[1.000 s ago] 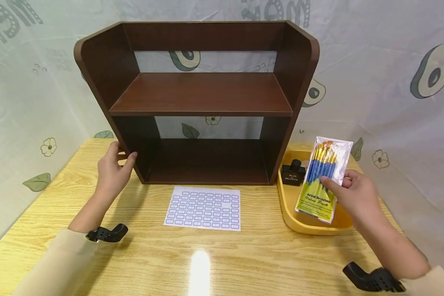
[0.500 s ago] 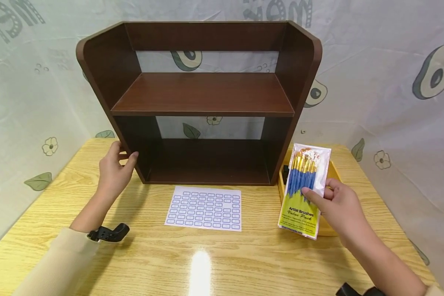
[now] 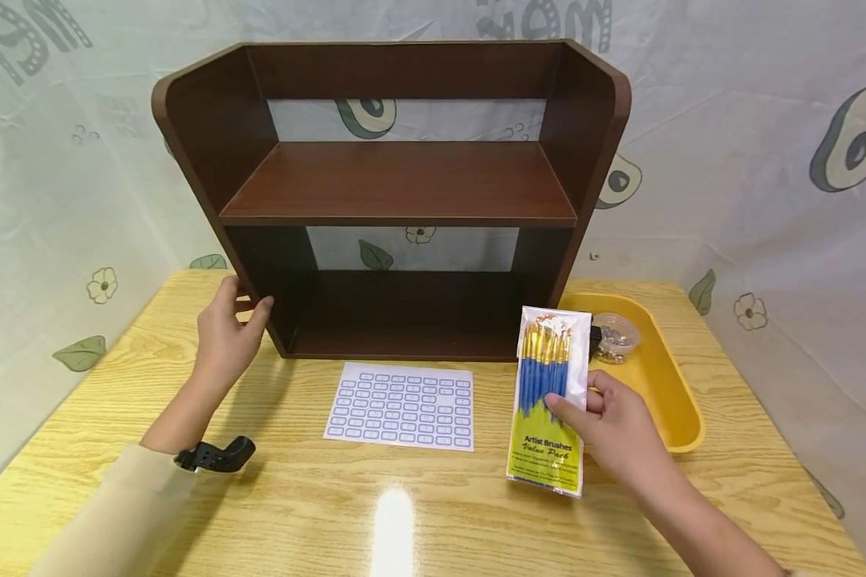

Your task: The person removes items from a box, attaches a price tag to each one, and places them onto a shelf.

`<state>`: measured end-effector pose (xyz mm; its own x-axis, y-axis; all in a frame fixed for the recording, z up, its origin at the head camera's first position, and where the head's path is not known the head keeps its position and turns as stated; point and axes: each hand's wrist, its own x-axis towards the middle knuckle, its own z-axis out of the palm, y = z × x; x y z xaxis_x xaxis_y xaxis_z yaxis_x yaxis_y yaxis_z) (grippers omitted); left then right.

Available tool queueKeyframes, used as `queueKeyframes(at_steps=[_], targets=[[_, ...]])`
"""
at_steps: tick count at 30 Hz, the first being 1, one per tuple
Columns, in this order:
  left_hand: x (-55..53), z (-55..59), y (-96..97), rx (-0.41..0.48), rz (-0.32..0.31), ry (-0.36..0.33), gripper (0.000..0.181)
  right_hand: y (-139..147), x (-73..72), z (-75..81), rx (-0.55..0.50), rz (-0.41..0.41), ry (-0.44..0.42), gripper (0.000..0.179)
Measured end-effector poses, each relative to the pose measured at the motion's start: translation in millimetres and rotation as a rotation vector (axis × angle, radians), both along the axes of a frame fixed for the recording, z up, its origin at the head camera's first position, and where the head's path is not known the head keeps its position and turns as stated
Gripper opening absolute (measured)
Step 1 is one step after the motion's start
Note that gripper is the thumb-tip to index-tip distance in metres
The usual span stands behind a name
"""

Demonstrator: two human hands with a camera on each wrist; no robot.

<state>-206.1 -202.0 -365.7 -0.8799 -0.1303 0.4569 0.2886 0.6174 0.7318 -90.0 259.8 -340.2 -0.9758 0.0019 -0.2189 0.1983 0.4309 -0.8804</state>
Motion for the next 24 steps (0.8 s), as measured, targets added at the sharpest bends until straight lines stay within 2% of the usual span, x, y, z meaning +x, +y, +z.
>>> queueKeyframes(at_steps=[7,11,13,16,18,20,22,24], targets=[[4.4,-0.7,-2.7,-0.011,-0.011,-0.038,0.036,-21.9,1.6,-13.2,-0.074,0.053,-0.026,0.050],[10.6,-1.2,-3.6,-0.009,0.044,-0.035,0.030,-33.3,1.2,-19.9,-0.094,0.095,-0.009,0.050],[14.2,-1.5,-2.7,-0.016,0.077,0.000,0.026,-38.4,1.1,-22.6,-0.114,0.107,-0.009,0.050],[18.5,-2.5,1.0,-0.052,0.094,0.107,0.022,-45.2,1.0,-26.8,-0.135,0.118,-0.016,0.049],[20.9,-2.5,5.0,-0.104,0.072,0.193,0.019,-49.0,1.0,-29.7,-0.151,0.126,-0.018,0.047],[22.9,-1.9,9.8,-0.171,0.024,0.253,0.015,-52.5,0.9,-32.6,-0.161,0.134,-0.022,0.046],[24.7,-0.9,15.6,-0.243,-0.053,0.253,0.013,-56.0,0.7,-35.2,-0.175,0.140,-0.026,0.045],[26.0,-0.6,22.2,-0.305,-0.151,0.183,0.011,-59.6,0.1,-37.9,-0.182,0.150,-0.017,0.043]])
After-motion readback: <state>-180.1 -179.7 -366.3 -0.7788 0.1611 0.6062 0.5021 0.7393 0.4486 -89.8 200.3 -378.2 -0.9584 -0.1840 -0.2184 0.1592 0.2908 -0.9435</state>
